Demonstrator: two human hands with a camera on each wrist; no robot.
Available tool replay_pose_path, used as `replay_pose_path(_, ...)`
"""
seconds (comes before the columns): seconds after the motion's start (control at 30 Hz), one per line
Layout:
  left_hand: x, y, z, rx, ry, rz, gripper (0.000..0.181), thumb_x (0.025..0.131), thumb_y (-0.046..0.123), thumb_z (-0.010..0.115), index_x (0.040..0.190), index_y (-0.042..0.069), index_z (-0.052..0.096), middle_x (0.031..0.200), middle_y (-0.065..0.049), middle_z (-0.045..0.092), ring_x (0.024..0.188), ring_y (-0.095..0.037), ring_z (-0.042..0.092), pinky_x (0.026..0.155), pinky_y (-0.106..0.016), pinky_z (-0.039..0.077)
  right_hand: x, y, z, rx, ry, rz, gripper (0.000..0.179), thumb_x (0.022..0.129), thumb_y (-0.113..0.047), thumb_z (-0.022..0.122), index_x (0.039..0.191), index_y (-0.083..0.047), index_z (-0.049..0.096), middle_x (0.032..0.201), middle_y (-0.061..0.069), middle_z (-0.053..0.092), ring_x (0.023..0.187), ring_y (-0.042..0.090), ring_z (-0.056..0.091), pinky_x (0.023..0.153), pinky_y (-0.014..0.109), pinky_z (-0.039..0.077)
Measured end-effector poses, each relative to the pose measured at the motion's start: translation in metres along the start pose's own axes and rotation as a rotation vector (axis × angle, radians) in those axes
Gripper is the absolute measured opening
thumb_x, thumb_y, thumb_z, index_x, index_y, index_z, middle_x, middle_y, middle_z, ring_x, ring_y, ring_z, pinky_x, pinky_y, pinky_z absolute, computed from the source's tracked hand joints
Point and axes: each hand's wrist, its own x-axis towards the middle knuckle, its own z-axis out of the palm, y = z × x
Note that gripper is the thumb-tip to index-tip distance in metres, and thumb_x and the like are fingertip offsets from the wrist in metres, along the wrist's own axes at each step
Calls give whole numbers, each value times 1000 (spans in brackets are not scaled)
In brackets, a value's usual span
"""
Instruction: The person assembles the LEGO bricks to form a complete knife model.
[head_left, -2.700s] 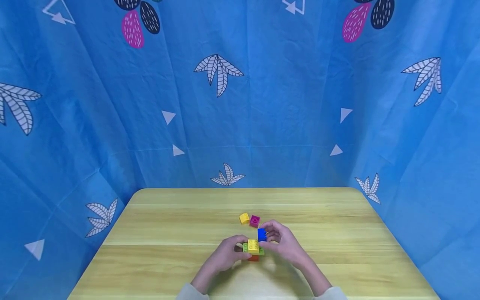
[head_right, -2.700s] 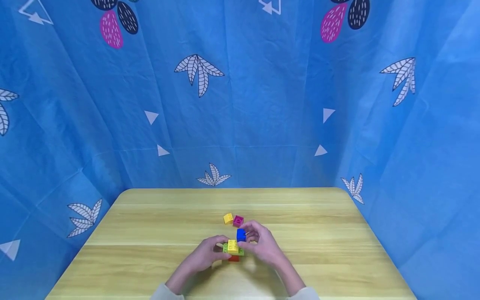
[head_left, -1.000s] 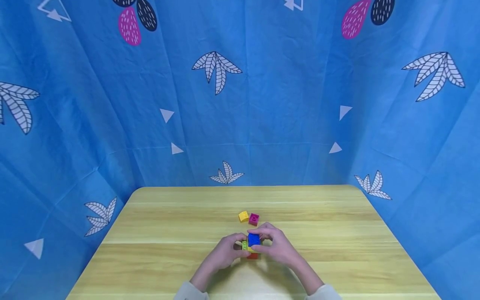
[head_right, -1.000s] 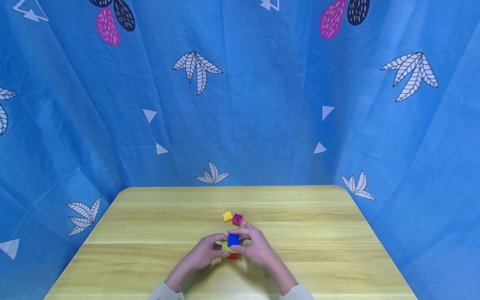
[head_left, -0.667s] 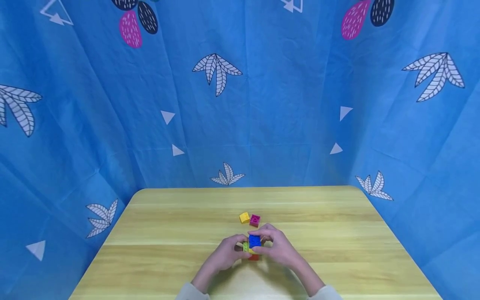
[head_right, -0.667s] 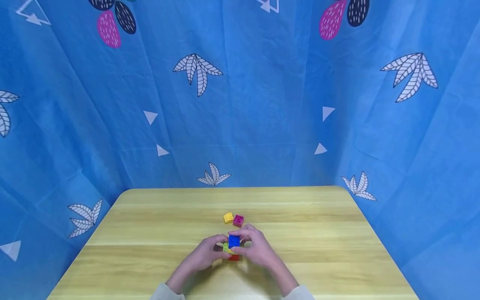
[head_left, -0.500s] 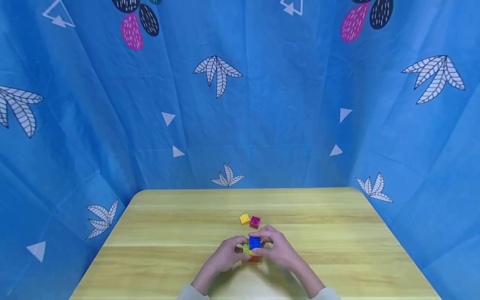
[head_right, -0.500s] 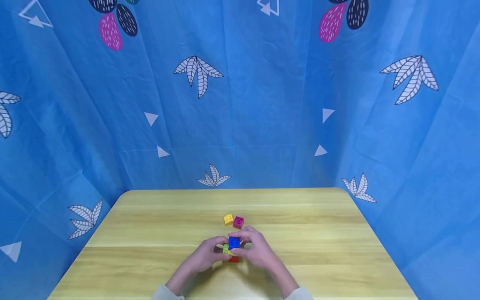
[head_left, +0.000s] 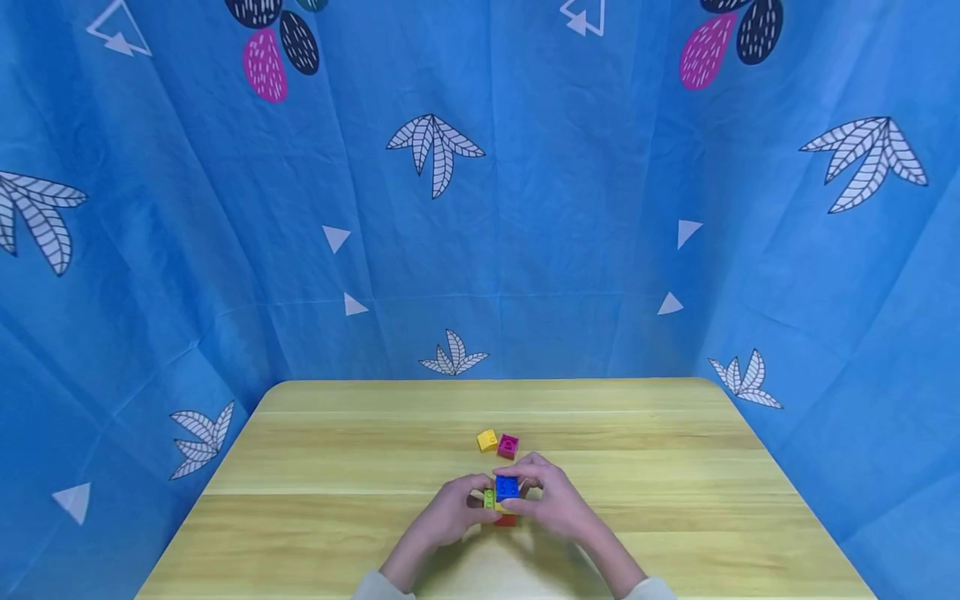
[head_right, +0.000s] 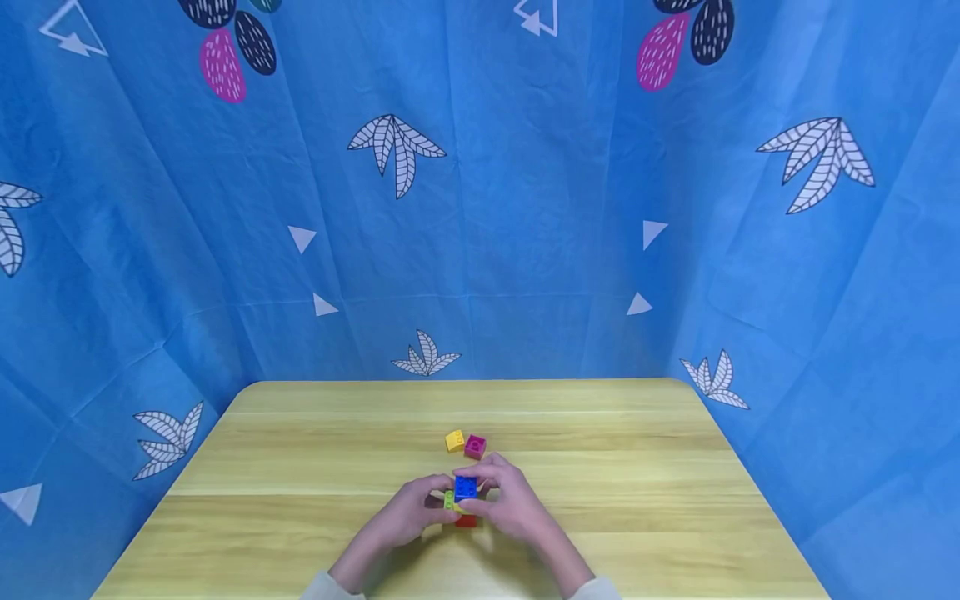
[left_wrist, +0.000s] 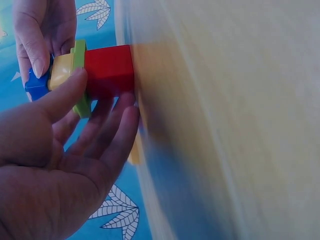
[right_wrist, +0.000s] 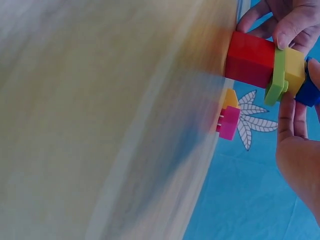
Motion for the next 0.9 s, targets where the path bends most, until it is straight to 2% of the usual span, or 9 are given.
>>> replay_pose_path(0.33,-1,2,0,10,1,-5,25,89,12,79,112,17,71,124,-7,70,104,-28,70,90,-44,63,0,-1,1,-49,8,11,40,87,-12,82,127,-16,74,103,0,60,92,9,59,83,25,59)
replay_pose_path(0.5,-1,1,0,10,3,-3,26,89,11,79,113,17,72,125,-8,70,102,-28,71,87,-42,63,1,-2,1,-71,3,11,41,88,-12,82,127,-14,74,104,1,59,91,10,59,83,23,59)
replay_pose_path(0.73,-2,1,0,-5,-6,-2,21,92,8,77,110,16,71,119,-6,71,98,-24,71,81,-35,63,1,-5,0,-126,-5,8,42,89,-13,81,130,-15,73,103,0,56,91,11,60,79,22,56)
replay_pose_path(0.9,-1,0,0,-14,-5,2,23,91,9,77,112,17,72,121,-5,71,98,-24,71,80,-32,63,1,-7,-1,-174,-13,-27,42,89,-14,81,130,-16,73,105,-1,56,92,11,58,78,24,57)
